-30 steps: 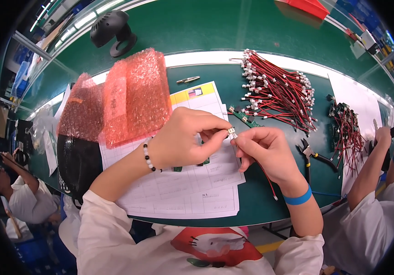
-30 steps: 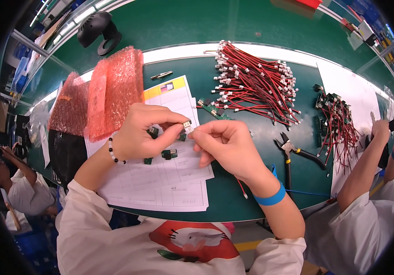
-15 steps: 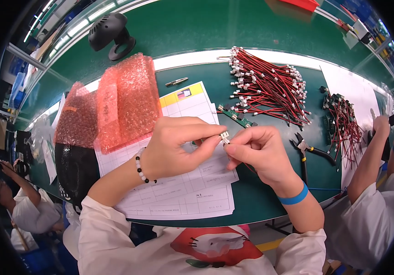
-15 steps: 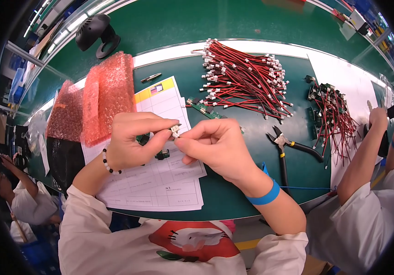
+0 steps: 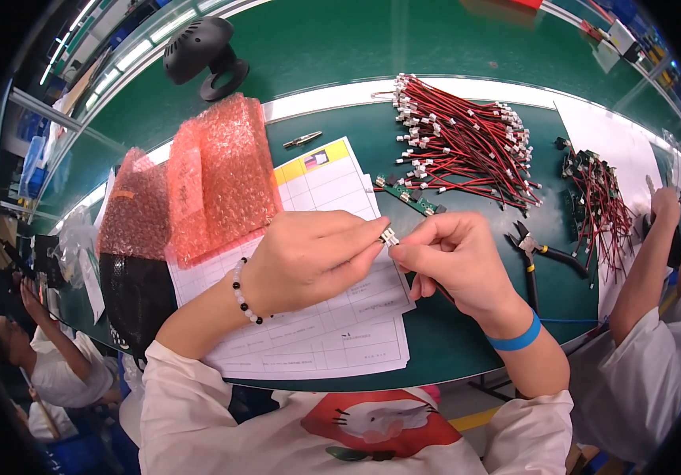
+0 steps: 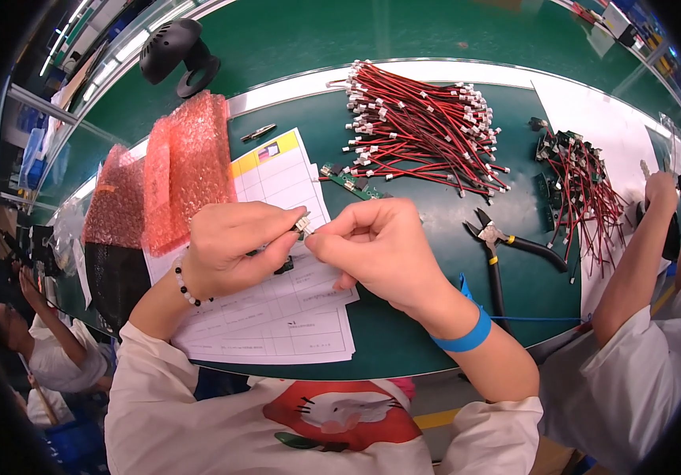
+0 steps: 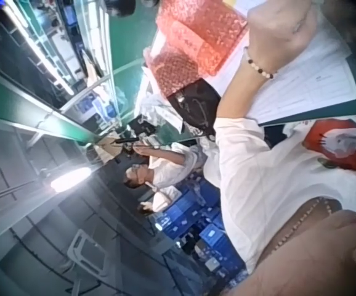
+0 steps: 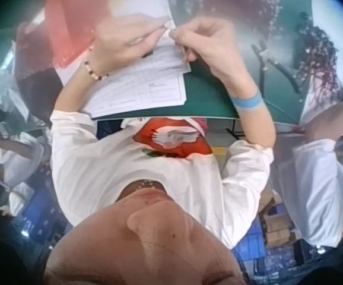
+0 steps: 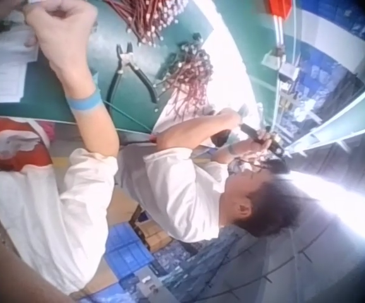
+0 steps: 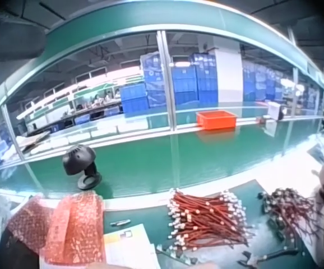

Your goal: The person assembles small circuit boards by attaching red and black electrical wires to components, using wire cutters to prepare the wires.

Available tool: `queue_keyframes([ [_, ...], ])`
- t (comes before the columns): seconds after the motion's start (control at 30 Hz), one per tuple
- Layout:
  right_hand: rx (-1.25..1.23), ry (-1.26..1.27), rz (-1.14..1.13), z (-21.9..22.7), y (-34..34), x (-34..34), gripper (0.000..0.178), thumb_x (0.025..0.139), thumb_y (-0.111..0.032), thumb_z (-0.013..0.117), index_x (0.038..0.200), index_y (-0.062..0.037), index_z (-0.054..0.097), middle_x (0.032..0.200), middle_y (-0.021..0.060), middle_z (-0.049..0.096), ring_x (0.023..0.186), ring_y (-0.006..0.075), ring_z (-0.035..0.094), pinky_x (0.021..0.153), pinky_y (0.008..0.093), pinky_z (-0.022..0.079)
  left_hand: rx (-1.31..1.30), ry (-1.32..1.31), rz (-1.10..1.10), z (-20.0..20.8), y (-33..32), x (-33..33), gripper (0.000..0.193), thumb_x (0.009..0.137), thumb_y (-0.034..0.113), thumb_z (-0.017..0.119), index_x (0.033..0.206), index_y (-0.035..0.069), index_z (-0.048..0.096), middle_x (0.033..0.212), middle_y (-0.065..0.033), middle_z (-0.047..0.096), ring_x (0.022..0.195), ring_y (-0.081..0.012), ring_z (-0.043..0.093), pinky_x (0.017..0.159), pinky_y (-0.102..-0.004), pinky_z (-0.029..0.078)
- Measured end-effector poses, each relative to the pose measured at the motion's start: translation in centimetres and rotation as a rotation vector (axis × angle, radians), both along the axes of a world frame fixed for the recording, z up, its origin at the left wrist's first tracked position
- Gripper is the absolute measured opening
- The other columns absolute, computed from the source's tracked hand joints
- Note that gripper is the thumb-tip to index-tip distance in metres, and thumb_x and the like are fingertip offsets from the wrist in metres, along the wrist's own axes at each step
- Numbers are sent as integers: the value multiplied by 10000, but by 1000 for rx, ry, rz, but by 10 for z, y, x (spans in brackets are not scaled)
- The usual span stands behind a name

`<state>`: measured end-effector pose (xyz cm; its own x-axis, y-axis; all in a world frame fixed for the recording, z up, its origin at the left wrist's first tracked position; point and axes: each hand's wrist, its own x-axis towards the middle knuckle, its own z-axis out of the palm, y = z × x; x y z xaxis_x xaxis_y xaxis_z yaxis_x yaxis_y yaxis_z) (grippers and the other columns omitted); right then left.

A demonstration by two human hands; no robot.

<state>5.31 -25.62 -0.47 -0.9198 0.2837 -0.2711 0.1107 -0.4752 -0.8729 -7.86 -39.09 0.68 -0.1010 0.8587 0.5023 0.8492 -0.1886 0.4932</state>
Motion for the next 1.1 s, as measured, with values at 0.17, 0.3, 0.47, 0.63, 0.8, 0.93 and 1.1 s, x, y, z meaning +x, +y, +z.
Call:
queue_keyframes([
  [0.17, 85, -116, 129, 3, 7, -1, 112, 723, -46, 637, 698, 60, 615, 617, 80, 596, 424, 70, 518, 396, 197, 450, -41, 35, -65, -3, -2, -3, 227, 672, 10, 627, 897, -10, 614, 698, -82, 598, 585, -198, 594, 492, -275, 466],
  [0.3, 49, -149, 144, 1, 10, -1, 113, 726, -48, 637, 703, 59, 614, 609, 88, 590, 413, 85, 520, 395, 206, 453, 6, 49, -35, -8, -2, 2, 219, 668, 9, 627, 885, -15, 612, 702, -79, 598, 576, -196, 591, 493, -272, 472],
  [0.47, -147, -99, 184, -4, 11, 0, 109, 733, -50, 634, 713, 56, 614, 618, 90, 591, 413, 102, 532, 402, 202, 451, 145, 188, -9, -12, -2, 7, 234, 665, 7, 631, 895, -28, 606, 709, -83, 595, 557, -197, 586, 473, -270, 474],
  [0.63, -72, -79, 159, 0, 10, 0, 99, 727, -36, 632, 711, 59, 609, 611, 102, 593, 434, 120, 555, 407, 208, 449, 92, 130, -25, -12, -4, 6, 259, 660, 12, 640, 913, -29, 600, 699, -77, 591, 541, -188, 580, 457, -263, 472],
  [0.8, -133, -43, 207, -8, 9, -1, 75, 722, -13, 625, 717, 60, 609, 606, 105, 595, 445, 142, 567, 428, 220, 457, 110, 163, -45, -15, -7, 9, 235, 659, 22, 631, 888, -26, 601, 665, -65, 579, 521, -177, 568, 447, -263, 466],
  [0.93, -145, -63, 234, -12, 10, -2, 71, 729, 0, 618, 729, 70, 607, 636, 104, 607, 505, 143, 590, 483, 219, 475, 86, 219, -34, -15, -4, 7, 202, 657, 42, 625, 850, -12, 604, 650, -61, 577, 513, -178, 561, 451, -272, 461],
  [1.1, 97, 27, 202, -5, 3, -2, 74, 752, -4, 618, 756, 69, 614, 708, 102, 622, 592, 110, 594, 527, 206, 475, -43, 34, -60, 3, -5, -6, 212, 621, 28, 658, 832, 18, 640, 695, -86, 620, 561, -197, 603, 486, -258, 471],
])
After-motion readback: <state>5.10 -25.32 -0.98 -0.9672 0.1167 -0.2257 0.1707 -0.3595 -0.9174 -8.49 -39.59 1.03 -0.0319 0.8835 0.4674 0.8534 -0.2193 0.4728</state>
